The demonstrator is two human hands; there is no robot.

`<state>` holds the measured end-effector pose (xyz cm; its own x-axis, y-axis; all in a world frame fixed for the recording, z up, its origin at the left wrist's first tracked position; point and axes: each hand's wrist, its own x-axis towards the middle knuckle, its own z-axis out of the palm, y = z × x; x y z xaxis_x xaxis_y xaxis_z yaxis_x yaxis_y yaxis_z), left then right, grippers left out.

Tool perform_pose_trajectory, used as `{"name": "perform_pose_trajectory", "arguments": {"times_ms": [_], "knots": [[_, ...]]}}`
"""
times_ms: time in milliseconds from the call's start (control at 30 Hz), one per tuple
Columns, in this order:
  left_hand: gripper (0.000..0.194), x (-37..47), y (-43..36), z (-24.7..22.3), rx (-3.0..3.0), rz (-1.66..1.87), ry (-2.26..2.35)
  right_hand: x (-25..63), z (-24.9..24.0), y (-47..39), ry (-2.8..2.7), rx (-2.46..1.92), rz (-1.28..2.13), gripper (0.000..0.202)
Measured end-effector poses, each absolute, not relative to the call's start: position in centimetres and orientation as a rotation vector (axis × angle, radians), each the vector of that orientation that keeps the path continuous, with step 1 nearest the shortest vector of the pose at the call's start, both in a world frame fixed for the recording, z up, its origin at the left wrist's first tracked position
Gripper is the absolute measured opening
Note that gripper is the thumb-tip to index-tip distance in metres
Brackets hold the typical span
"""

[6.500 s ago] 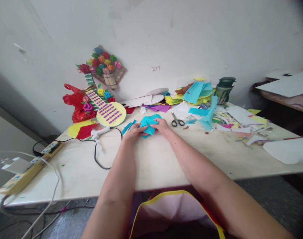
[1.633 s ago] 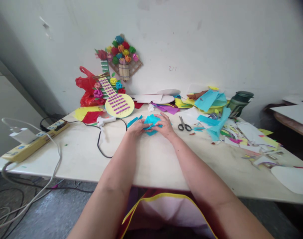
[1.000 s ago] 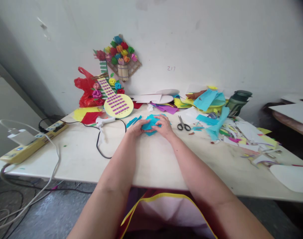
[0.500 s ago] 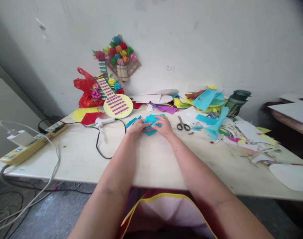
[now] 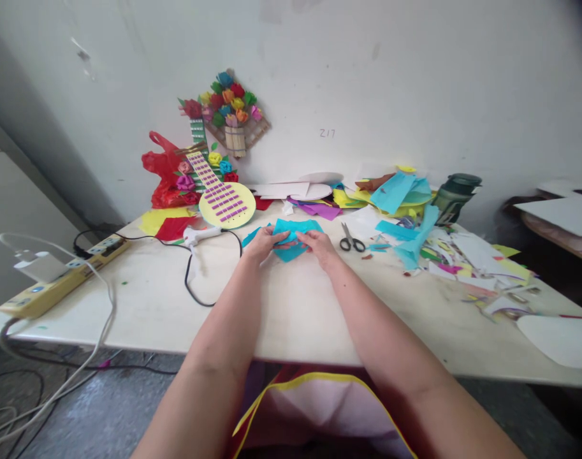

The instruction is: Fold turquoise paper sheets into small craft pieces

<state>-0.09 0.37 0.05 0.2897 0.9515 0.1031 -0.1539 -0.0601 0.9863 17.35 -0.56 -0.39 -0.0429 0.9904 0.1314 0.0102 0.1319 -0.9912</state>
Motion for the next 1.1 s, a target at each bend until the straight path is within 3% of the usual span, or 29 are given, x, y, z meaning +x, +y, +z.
{"name": "perform_pose_trajectory", "arguments": {"times_ms": [400,667,900,1100], "knots": [[0.052,-0.1,0.2,0.2,1.370,1.051,0.854,17.0,-0.8,-0.4,-1.216,-1.060,1.188,0.042],[0.049,-0.1,0.4,0.0,1.401,1.024,0.849,17.0,-1.0,-0.2,-1.203,-1.087,1.157,0.042],[0.052,-0.3,0.4,0.1,1.397,1.048,0.912,17.7,0.3,-0.9,-1.138,-1.038,1.363,0.040],[0.049,-0.1,0.1,0.4,1.476,0.931,0.945,17.7,0.3,-0.9,-1.202,-1.075,1.273,0.036]]}}
